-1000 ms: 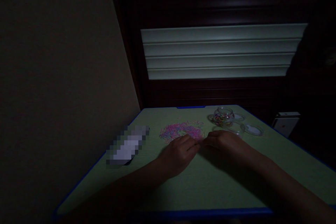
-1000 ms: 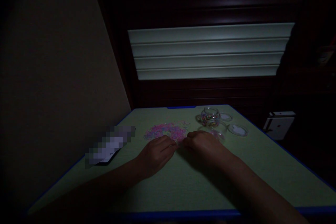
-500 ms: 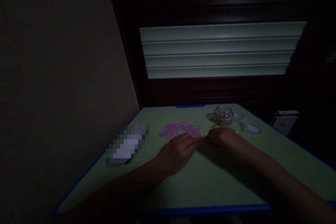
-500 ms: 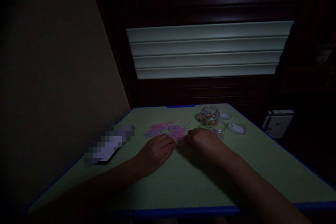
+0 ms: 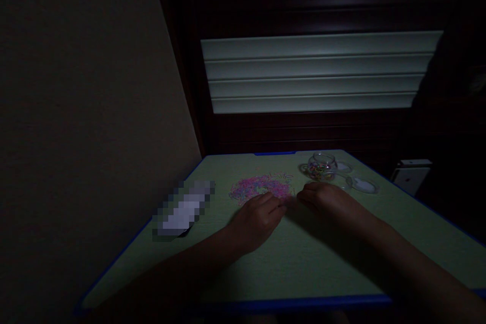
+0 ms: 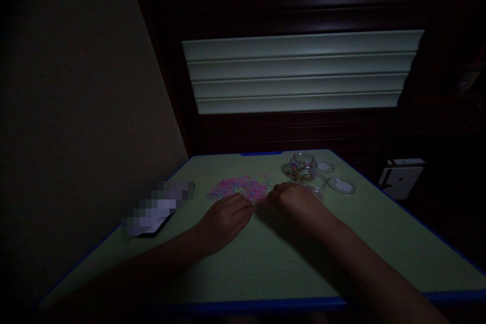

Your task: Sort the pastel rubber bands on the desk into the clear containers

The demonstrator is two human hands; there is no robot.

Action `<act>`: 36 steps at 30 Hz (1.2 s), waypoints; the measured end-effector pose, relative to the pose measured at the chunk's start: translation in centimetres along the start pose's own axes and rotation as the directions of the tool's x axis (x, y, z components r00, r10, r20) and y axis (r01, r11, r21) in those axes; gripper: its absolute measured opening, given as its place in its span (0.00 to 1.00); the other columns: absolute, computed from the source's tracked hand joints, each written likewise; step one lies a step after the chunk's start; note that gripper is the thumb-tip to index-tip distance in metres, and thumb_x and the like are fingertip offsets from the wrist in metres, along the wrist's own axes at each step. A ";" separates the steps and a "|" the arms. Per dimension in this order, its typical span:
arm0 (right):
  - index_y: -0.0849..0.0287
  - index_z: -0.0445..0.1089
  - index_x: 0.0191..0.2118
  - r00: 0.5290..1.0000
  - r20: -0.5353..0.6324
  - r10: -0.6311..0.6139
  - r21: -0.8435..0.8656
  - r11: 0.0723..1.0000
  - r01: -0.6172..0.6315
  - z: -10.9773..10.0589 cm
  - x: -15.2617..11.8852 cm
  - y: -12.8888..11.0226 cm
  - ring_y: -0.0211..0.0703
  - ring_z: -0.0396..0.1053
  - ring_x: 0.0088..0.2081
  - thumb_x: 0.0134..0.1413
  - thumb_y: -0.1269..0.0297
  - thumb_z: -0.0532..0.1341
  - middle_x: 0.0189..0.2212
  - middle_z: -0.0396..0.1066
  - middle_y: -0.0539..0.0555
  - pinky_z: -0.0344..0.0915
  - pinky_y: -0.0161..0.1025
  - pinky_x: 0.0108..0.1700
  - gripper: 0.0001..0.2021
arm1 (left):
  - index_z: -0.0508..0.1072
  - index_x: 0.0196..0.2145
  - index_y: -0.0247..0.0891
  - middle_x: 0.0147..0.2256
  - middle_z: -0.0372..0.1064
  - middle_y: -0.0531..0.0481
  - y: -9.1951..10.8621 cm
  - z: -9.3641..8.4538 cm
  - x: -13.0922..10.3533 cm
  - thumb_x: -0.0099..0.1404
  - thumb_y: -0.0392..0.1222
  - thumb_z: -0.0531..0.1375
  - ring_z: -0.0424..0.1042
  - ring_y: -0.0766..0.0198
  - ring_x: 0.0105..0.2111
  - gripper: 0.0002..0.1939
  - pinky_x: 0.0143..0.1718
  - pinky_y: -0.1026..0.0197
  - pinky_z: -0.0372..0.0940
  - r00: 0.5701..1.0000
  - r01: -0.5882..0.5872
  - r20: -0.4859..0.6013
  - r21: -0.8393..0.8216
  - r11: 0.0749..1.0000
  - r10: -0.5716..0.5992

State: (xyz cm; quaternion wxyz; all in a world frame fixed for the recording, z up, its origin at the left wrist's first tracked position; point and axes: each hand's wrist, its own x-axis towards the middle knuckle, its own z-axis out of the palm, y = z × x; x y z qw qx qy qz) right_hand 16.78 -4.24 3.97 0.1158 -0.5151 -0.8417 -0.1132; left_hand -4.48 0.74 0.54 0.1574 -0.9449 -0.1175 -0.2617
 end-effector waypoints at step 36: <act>0.65 0.71 0.35 0.790 -0.189 0.584 -0.355 0.709 -0.609 -2.8 -1.6 1.3 0.47 0.70 0.33 0.53 0.75 0.53 0.32 0.71 0.64 0.59 0.37 0.32 0.10 | 0.69 0.36 0.31 0.32 0.67 0.46 0.0 -0.1 0.1 0.68 0.32 0.48 0.65 0.62 0.34 0.10 0.34 0.60 0.64 1.000 -0.007 0.007 -0.025 1.000 0.007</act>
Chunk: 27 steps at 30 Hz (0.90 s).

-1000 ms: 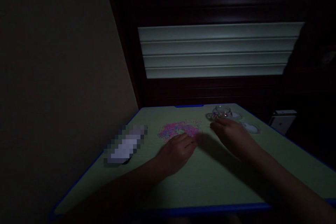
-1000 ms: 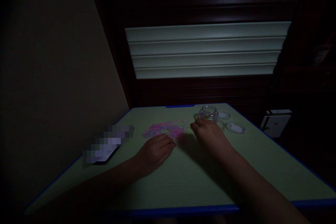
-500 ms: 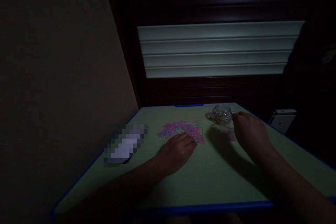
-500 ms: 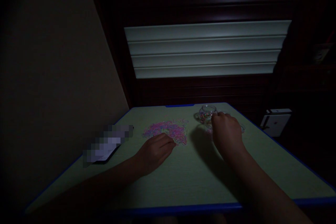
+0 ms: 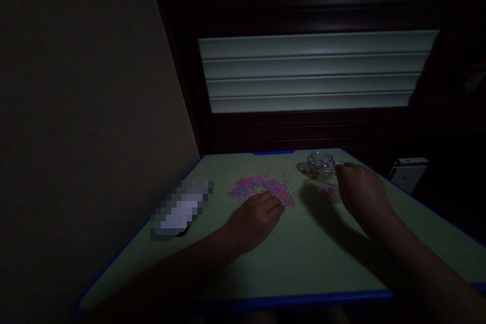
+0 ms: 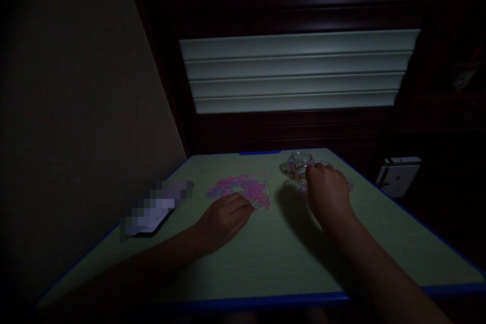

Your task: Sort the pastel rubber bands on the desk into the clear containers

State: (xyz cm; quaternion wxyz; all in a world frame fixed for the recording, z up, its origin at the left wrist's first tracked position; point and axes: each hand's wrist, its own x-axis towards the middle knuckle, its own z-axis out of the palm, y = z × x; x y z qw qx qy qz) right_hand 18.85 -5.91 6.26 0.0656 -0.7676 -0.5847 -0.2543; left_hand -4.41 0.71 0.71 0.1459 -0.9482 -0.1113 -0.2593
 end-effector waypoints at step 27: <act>0.65 0.71 0.37 0.998 -0.041 -0.047 -0.011 0.999 0.046 0.8 0.1 0.2 0.48 0.70 0.31 0.54 0.76 0.49 0.31 0.72 0.62 0.56 0.38 0.27 0.13 | 0.69 0.35 0.32 0.32 0.67 0.47 0.0 0.0 0.0 0.68 0.32 0.48 0.66 0.63 0.34 0.10 0.34 0.60 0.64 1.000 0.006 -0.001 0.024 1.000 -0.006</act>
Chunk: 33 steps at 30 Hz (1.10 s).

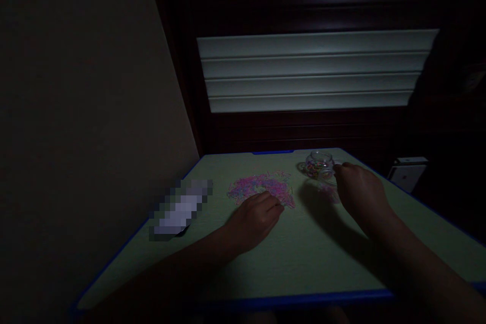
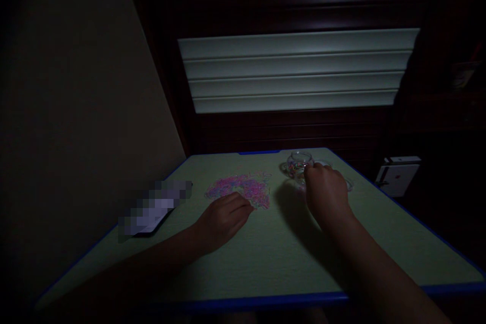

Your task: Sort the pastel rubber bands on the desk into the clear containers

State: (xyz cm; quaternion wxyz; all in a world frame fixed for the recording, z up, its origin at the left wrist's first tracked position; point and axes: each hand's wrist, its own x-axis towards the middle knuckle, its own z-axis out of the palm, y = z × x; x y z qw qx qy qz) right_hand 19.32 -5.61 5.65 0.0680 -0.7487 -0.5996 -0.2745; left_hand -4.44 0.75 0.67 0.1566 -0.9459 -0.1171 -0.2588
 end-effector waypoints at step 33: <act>0.62 0.72 0.32 0.970 -0.057 -0.236 0.620 0.754 0.219 0.6 0.3 -2.1 0.41 0.68 0.30 0.56 0.70 0.53 0.32 0.72 0.57 0.58 0.35 0.32 0.10 | 0.70 0.36 0.36 0.38 0.64 0.48 -0.3 0.5 -0.2 0.69 0.35 0.49 0.64 0.62 0.39 0.11 0.41 0.62 0.61 0.893 0.354 0.297 -0.001 0.935 -0.338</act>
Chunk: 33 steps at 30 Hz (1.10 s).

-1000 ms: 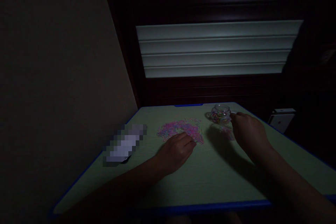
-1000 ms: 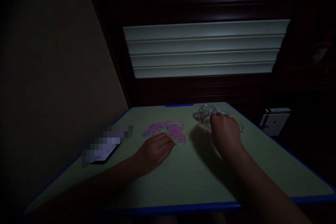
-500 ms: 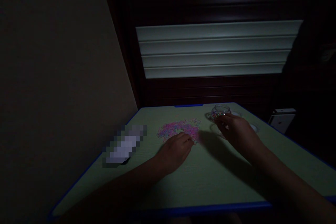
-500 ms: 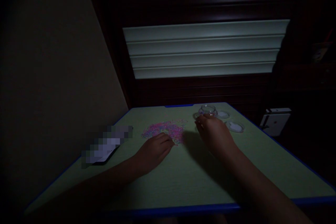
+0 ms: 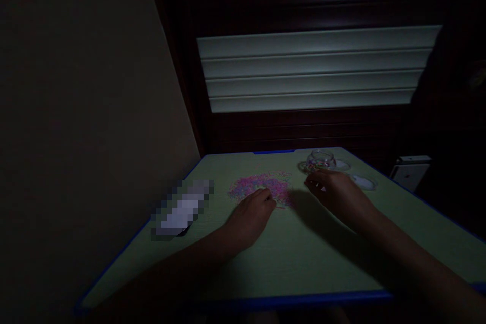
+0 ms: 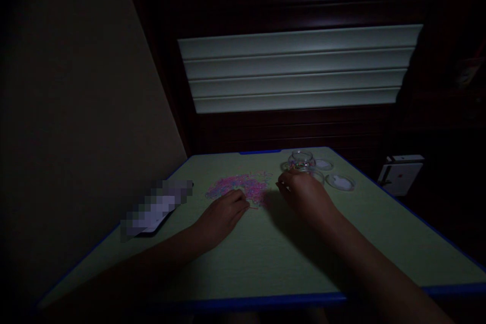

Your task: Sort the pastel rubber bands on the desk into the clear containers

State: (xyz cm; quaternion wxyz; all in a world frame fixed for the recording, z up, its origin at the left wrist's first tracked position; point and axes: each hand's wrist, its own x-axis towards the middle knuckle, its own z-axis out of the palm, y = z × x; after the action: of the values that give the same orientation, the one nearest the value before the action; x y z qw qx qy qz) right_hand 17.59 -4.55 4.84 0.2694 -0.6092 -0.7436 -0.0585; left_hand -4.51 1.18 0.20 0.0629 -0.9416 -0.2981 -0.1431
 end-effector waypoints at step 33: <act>0.62 0.71 0.31 1.000 0.029 0.002 -0.010 1.000 -0.002 0.2 0.0 0.1 0.38 0.66 0.28 0.57 0.68 0.53 0.30 0.71 0.56 0.56 0.35 0.31 0.10 | 0.65 0.39 0.36 0.40 0.63 0.48 0.4 -0.1 0.4 0.66 0.31 0.51 0.63 0.60 0.39 0.06 0.39 0.59 0.61 0.988 -0.152 0.051 0.217 0.964 0.145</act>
State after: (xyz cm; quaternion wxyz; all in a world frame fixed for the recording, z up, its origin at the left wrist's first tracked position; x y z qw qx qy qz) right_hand 17.66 -4.39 4.67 0.2556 -0.6120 -0.7466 -0.0530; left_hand -3.99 1.04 0.43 0.1722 -0.9509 -0.2417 -0.0875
